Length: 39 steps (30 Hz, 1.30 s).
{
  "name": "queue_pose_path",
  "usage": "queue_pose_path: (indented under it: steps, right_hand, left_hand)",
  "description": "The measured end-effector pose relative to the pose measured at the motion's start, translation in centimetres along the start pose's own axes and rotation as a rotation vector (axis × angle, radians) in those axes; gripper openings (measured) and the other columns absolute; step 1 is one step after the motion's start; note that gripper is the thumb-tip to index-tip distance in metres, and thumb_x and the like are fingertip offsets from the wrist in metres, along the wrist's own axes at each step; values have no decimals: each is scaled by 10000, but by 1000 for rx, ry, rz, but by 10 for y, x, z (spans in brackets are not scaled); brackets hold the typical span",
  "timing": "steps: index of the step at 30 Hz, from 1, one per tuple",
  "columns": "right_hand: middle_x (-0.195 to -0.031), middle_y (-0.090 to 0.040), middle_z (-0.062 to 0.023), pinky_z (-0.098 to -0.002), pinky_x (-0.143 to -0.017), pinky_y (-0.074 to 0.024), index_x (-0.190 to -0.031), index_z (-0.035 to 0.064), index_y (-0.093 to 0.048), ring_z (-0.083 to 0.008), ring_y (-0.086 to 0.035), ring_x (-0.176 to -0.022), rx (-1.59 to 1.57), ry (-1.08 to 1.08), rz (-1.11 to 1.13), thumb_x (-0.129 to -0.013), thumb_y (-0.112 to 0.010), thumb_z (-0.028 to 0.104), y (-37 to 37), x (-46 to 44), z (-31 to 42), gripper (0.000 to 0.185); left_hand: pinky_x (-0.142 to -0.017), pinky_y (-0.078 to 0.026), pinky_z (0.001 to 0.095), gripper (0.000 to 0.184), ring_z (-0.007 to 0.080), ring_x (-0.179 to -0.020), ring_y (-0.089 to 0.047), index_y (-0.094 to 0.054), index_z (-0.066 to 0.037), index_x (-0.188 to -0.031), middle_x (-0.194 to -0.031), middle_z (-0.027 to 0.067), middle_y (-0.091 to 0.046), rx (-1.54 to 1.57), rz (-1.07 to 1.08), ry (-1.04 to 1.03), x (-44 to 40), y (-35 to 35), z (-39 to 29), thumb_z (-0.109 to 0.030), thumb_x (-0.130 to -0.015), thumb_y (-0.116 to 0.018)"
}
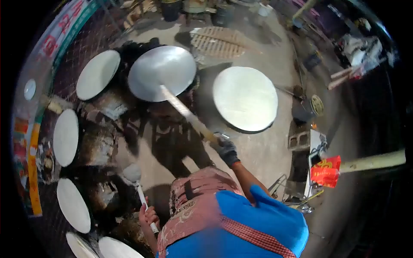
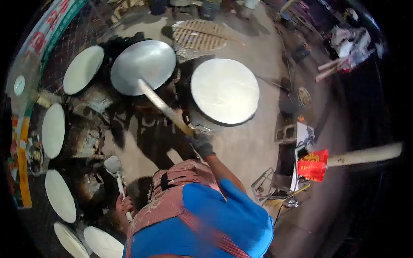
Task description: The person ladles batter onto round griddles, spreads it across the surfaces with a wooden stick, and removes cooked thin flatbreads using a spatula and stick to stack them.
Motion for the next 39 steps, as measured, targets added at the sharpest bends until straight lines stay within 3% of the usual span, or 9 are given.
queue_pose_path:
  steps: [7,8,14,17,24,28,31,36,39]
  right_hand:
    - [-628,-533,-119,-315,-533,-397,-839,28,-539,-196,-476,-547,93,-606,-494,-672,-687,295,157,67,-187,348]
    - [-685,-573,-166,-387,-556,-411,-790,33,-552,-304,-547,-612,65,-643,-566,-647,-675,362,156,78,-261,379]
    - [-600,-533,-201,-385,-512,-380,-708,-9,-563,-317,-534,-555,180,-732,-731,-713,-600,335,272,83,-261,346]
    - [-643,-545,-64,-303,-548,-400,-859,-24,-564,-141,-469,-592,-21,-505,-901,-705,-641,190,320,89,-277,274]
    - [-678,-566,-82,-288,-571,-417,-857,-21,-554,-144,-503,-625,-278,-372,-1218,-730,-617,158,420,145,-330,229]
    - [-724,-591,-57,-278,-564,-399,-898,2,-571,-137,-504,-618,-447,-228,-1219,-783,-561,155,420,149,-278,191]
    - [-783,-604,-79,-282,-611,-420,-946,-25,-556,-160,-549,-678,574,-628,-987,-764,-590,124,399,157,-314,238]
    - [-673,-573,-74,-287,-585,-417,-826,-23,-566,-156,-493,-595,-316,-365,-1025,-735,-632,138,355,86,-287,196]
    - [-839,-582,-78,-279,-711,-434,-944,-1,-556,-157,-530,-755,-50,-242,-903,-726,-635,69,336,25,-300,243]
  left_hand:
    - [-355,-321,235,383,92,-400,-307,-337,-113,-1265,-578,20,-321,-60,53,270,-104,-57,83,-254,-910,-295]
    - [-355,-321,234,384,90,-403,-308,-335,-115,-1266,-577,20,-323,-47,66,299,-115,-63,95,-253,-910,-293]
    - [-391,-331,261,423,100,-449,-312,-258,-65,-1298,-602,18,-308,-40,128,389,-137,-91,163,-234,-912,-285]
    - [-396,-330,261,441,100,-447,-302,-230,-27,-1299,-602,19,-300,-112,107,398,-143,-86,163,-241,-915,-266]
    - [-352,-334,241,432,107,-420,-338,-283,-12,-1271,-604,42,-338,-205,-9,388,-152,-113,169,-244,-907,-277]
    - [-371,-350,247,432,116,-433,-358,-273,-14,-1275,-607,51,-346,-226,20,387,-149,-121,177,-244,-909,-272]
    - [-369,-349,250,458,104,-439,-329,-223,-24,-1299,-606,36,-330,-191,43,386,-151,-120,172,-259,-911,-281]
    - [-367,-342,257,423,111,-443,-335,-265,-44,-1286,-606,45,-334,-186,38,422,-148,-121,158,-239,-911,-282]
    - [-380,-350,268,407,118,-434,-340,-301,-40,-1269,-590,52,-333,-210,21,416,-146,-112,146,-230,-910,-282]
Point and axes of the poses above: each hand's wrist, its own x-axis away from the middle knuckle, its own y-axis out of the back of the hand, z = x × y, the point moved 4 cm from there along -x, towards the middle knuckle
